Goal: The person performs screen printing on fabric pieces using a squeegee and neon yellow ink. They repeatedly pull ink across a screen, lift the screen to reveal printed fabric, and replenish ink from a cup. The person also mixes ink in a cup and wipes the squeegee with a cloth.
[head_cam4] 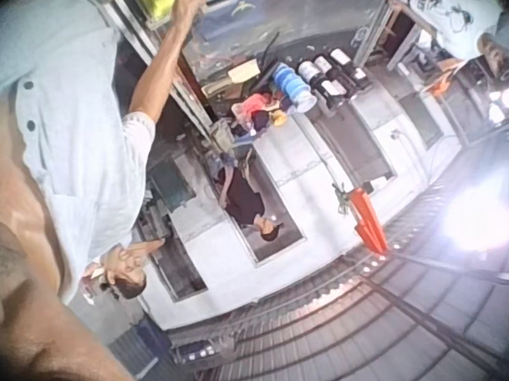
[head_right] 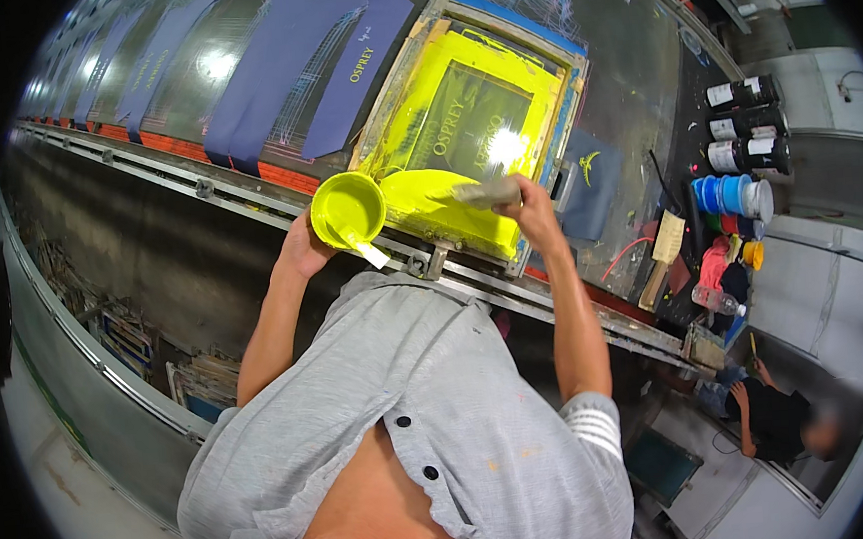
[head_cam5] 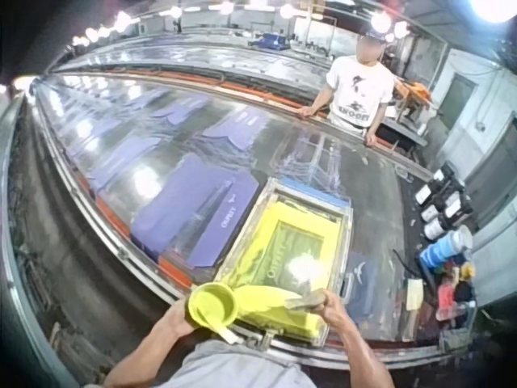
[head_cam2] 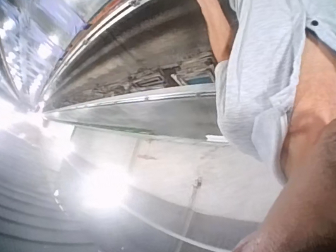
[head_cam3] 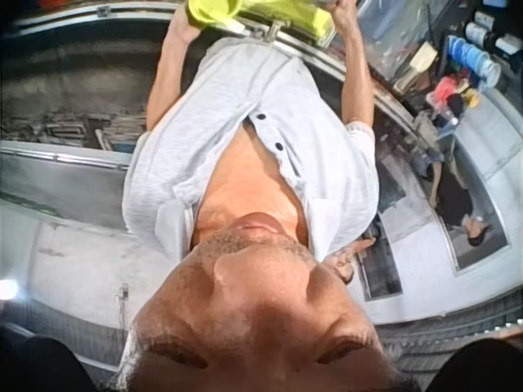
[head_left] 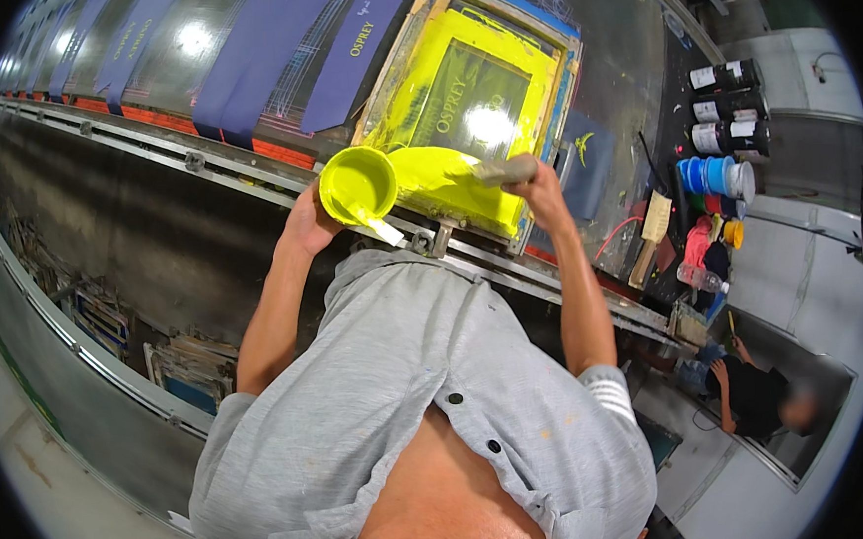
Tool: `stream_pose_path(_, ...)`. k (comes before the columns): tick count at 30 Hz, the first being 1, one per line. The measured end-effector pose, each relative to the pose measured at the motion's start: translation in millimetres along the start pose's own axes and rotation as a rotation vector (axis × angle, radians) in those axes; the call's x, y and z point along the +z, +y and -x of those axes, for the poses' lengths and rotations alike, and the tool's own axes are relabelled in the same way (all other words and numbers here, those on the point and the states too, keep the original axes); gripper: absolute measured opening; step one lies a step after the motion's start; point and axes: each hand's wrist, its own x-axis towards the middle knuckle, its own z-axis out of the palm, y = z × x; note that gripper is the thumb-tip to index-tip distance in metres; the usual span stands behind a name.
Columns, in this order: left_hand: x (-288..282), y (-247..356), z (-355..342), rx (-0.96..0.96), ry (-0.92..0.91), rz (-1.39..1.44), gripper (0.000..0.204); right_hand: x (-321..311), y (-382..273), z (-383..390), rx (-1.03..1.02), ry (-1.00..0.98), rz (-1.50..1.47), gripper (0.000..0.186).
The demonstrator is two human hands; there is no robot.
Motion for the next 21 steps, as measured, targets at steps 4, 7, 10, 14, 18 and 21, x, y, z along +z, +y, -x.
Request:
stream_pose_path(4, -1, 2, -2, -0.057, -0.030, -0.068, 0.038, 33, 15, 36, -0.085, 0.213, -0.329, 0.034)
stream_pose_path(7, 11, 4, -6, -0.092, -0.054, -0.145, 0.038, 45, 21, 45, -0.285, 0.278, -0.411, 0.031)
stream_pose_path(10, 27, 2, -14, -0.125, -0.125, -0.182, 0.039, 46, 5, 51, -0.415, 0.311, -0.443, 0.031)
stream_pose_path(14, 45, -4, -35, -0.145, -0.138, -0.270, 0.043, 35, -38, 57, -0.447, 0.250, -0.461, 0.032)
stream_pose_path(18, 73, -20, -19, -0.262, -0.159, -0.266, 0.043, 35, -48, 68, -0.599, 0.111, -0.512, 0.030)
stream_pose_path(21, 81, -24, -34, -0.266, -0.284, -0.221, 0.044, 31, -66, 55, -0.774, 0.073, -0.309, 0.030)
